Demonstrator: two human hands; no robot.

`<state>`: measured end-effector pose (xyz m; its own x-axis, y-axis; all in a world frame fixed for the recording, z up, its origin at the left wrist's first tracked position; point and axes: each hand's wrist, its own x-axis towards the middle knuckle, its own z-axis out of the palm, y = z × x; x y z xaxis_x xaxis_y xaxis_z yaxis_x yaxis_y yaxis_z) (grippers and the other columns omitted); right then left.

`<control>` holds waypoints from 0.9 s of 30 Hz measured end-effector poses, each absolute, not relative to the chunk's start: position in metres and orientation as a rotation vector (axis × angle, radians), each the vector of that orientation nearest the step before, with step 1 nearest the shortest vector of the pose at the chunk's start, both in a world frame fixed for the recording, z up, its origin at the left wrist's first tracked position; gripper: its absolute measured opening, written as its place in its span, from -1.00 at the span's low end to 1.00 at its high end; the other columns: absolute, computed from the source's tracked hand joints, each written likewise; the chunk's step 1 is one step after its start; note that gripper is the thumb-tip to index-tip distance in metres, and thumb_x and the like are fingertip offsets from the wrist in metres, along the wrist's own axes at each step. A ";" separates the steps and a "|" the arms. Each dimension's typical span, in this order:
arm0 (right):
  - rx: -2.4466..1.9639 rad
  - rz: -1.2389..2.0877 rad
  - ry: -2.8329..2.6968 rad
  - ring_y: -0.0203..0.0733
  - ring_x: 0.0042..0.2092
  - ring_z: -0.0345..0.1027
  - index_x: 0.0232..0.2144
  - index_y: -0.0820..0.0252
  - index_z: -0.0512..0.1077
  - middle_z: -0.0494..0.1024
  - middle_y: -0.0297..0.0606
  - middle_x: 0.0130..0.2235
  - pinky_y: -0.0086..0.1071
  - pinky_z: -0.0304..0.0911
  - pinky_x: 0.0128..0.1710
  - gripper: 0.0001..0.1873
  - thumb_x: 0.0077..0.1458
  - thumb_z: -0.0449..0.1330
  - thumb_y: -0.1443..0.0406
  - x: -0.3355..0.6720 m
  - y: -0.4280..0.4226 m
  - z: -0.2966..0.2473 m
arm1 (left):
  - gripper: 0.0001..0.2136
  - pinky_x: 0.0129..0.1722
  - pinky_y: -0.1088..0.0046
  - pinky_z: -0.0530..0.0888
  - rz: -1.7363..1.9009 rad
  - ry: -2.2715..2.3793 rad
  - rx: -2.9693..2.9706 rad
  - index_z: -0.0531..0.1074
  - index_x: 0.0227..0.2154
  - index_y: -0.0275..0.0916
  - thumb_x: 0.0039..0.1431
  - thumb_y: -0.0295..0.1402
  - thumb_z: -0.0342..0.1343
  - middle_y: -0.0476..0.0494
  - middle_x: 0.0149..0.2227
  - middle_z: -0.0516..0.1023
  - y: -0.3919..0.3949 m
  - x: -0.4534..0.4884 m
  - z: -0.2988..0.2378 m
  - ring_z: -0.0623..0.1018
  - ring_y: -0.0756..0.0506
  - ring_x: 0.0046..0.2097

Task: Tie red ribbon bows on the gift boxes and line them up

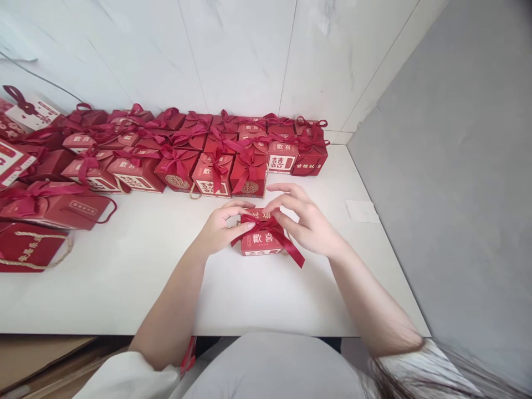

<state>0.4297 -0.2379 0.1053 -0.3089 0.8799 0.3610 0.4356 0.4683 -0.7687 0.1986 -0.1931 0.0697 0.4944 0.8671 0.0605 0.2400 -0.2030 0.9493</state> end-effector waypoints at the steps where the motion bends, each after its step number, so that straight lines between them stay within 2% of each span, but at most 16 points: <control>1: -1.112 0.767 -1.988 -0.04 0.33 0.11 -0.20 0.03 0.50 0.31 -0.20 0.22 0.02 0.14 0.27 -0.73 0.22 0.06 0.45 0.429 -0.232 0.110 | -0.79 0.24 0.13 0.39 0.782 0.955 1.712 0.61 -0.19 -0.12 0.11 -0.21 0.29 -0.18 0.10 0.49 -0.193 0.199 0.070 0.46 -0.23 0.19; 4: -1.104 0.895 -2.094 -0.05 0.31 0.16 -0.28 0.09 0.51 0.33 -0.17 0.21 0.01 0.16 0.25 -0.72 0.19 0.04 0.47 0.422 -0.218 0.115 | -0.79 0.22 0.12 0.41 0.792 0.991 1.719 0.64 -0.24 -0.12 0.08 -0.19 0.31 -0.18 0.10 0.51 -0.194 0.200 0.072 0.46 -0.25 0.19; 7: -1.064 0.938 -2.120 -0.09 0.27 0.22 -0.32 0.12 0.50 0.34 -0.16 0.20 -0.04 0.16 0.24 -0.71 0.17 0.02 0.49 0.416 -0.210 0.112 | -0.83 0.19 0.16 0.45 0.786 1.035 1.741 0.65 -0.38 -0.14 0.03 -0.17 0.35 -0.16 0.08 0.54 -0.194 0.199 0.074 0.49 -0.26 0.17; 13: -1.005 1.016 -2.064 -0.12 0.16 0.34 -0.28 0.10 0.49 0.44 -0.19 0.08 -0.09 0.21 0.19 -0.78 0.23 0.06 0.42 0.417 -0.208 0.103 | -0.82 0.20 0.20 0.45 0.794 1.054 1.731 0.64 -0.46 -0.13 -0.02 -0.15 0.38 -0.13 0.07 0.56 -0.194 0.198 0.073 0.52 -0.23 0.13; 20: -0.918 1.184 -1.982 -0.15 0.19 0.30 -0.26 0.10 0.49 0.41 -0.22 0.12 -0.11 0.15 0.24 -0.80 0.25 0.06 0.39 0.418 -0.208 0.102 | -0.80 0.18 0.18 0.46 0.816 1.047 1.764 0.65 -0.41 -0.14 -0.02 -0.14 0.38 -0.16 0.06 0.56 -0.195 0.201 0.072 0.51 -0.25 0.14; 27: -0.928 1.180 -2.063 -0.07 0.27 0.22 -0.27 0.11 0.44 0.35 -0.19 0.18 -0.05 0.14 0.26 -0.88 0.13 0.18 0.41 0.420 -0.209 0.103 | -0.78 0.15 0.14 0.45 0.843 1.040 1.810 0.60 -0.35 -0.17 0.00 -0.16 0.35 -0.18 0.02 0.56 -0.197 0.206 0.068 0.51 -0.26 0.12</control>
<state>0.4197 -0.2089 0.1027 -0.5884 0.7960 0.1422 0.2811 0.3662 -0.8870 0.2064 -0.1966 0.0681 0.4239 0.8961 0.1314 0.3144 -0.2817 0.9065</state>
